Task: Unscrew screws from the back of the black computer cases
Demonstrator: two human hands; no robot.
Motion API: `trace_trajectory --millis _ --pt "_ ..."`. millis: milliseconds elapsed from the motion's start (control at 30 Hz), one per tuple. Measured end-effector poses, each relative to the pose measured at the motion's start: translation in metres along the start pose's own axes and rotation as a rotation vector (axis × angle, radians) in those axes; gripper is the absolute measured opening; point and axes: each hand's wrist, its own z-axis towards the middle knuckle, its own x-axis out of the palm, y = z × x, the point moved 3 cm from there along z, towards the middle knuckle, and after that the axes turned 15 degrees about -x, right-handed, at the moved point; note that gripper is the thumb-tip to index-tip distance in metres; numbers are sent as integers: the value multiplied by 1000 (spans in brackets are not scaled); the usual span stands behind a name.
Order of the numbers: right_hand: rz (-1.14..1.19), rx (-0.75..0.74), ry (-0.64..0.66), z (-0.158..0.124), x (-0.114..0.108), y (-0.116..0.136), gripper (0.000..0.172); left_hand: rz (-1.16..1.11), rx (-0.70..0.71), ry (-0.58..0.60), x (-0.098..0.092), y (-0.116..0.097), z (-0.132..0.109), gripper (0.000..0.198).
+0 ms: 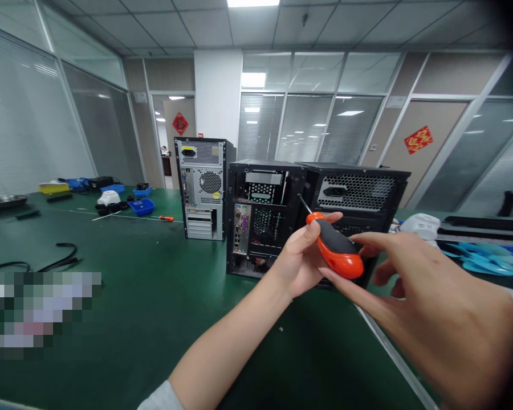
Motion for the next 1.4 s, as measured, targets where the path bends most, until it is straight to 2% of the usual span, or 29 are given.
trace_trajectory --millis 200,500,600,767,1400 --pt "41 -99 17 5 2 2 27 -36 -15 -46 0 -1 -1 39" --pt "35 -119 -12 7 -3 6 24 -33 10 -51 1 0 0 38" --pt "92 -132 34 5 -2 5 29 -12 24 -40 1 0 1 40" --pt "118 -164 59 3 0 4 40 28 13 -92 -2 4 3 47" --pt "64 -266 61 -2 6 -5 49 57 34 -66 1 6 7 64"
